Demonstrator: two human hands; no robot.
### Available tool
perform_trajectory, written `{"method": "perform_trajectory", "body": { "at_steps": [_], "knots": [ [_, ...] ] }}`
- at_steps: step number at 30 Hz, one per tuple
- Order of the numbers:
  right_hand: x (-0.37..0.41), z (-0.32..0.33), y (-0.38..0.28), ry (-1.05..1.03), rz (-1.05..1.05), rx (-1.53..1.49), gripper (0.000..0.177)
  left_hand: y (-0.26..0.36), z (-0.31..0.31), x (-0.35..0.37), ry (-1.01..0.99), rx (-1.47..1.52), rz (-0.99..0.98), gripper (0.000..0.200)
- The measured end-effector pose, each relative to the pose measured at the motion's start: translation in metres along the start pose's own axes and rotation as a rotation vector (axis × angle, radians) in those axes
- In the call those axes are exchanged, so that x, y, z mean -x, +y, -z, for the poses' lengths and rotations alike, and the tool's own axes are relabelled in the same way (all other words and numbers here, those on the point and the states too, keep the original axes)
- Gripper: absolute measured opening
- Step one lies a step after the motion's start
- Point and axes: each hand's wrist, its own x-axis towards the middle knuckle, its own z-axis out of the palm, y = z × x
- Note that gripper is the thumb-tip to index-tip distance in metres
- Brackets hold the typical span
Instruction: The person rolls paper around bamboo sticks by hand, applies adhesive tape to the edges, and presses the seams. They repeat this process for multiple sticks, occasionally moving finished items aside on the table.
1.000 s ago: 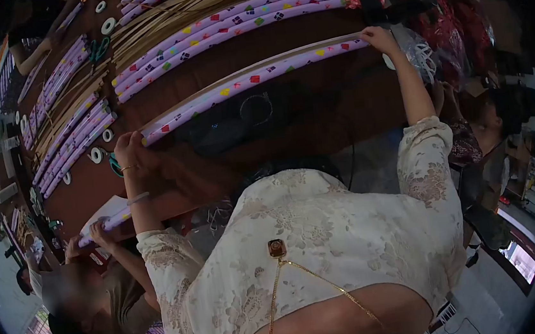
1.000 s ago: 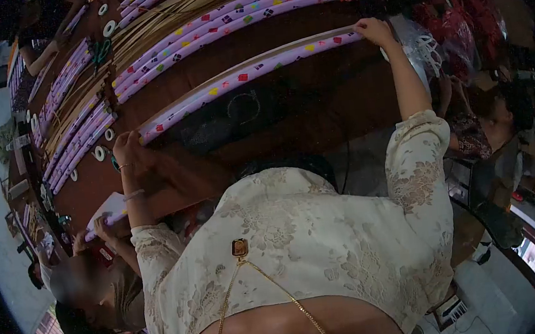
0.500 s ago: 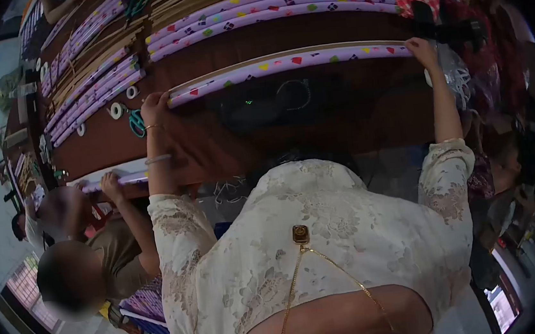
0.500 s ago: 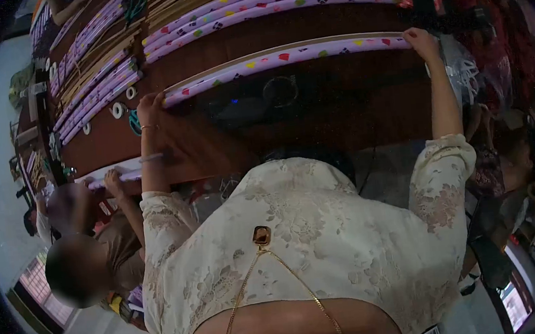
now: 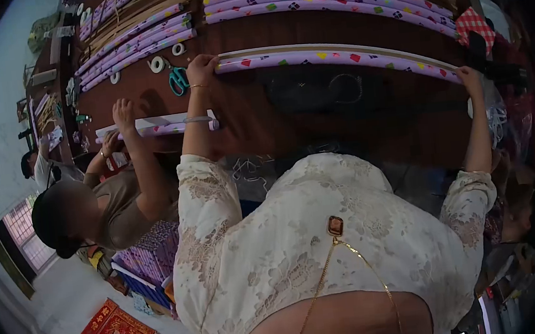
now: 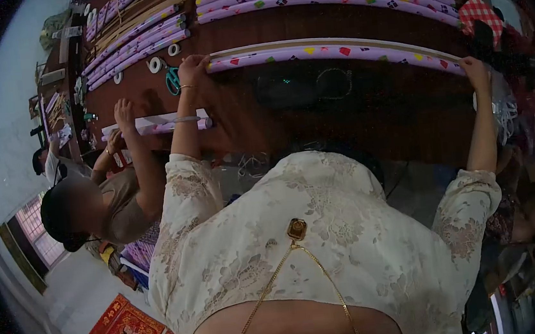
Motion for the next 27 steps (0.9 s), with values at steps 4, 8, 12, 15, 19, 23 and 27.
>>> {"method": "perform_trajectory", "body": {
  "at_steps": [4, 8, 12, 15, 19, 23, 27],
  "knots": [
    [-0.006, -0.001, 0.009, -0.084, -0.095, -0.038, 0.032, -0.012, -0.005, -0.005, 0.016, -0.018, 0.031, 0.024],
    [-0.009, -0.004, 0.016, -0.111, -0.113, -0.076, 0.032, -0.011, -0.006, -0.005, 0.044, -0.082, 0.017, 0.024],
    [-0.010, -0.009, 0.027, -0.023, -0.123, 0.069, 0.032, -0.013, -0.005, -0.007, 0.019, -0.108, 0.019, 0.027],
    [0.002, 0.003, 0.000, -0.039, -0.095, 0.009, 0.031, -0.011, -0.004, -0.005, 0.027, -0.090, -0.039, 0.026],
    [-0.009, -0.007, 0.024, -0.055, -0.127, -0.058, 0.030, 0.004, 0.003, -0.001, 0.020, -0.121, -0.080, 0.024],
    [-0.006, -0.005, 0.014, -0.053, -0.129, -0.048, 0.029, -0.011, -0.002, -0.006, 0.005, -0.044, -0.043, 0.024],
    [-0.016, -0.015, 0.027, -0.101, -0.136, -0.149, 0.028, -0.015, -0.003, -0.008, -0.008, -0.120, -0.028, 0.026]
  ]
}}
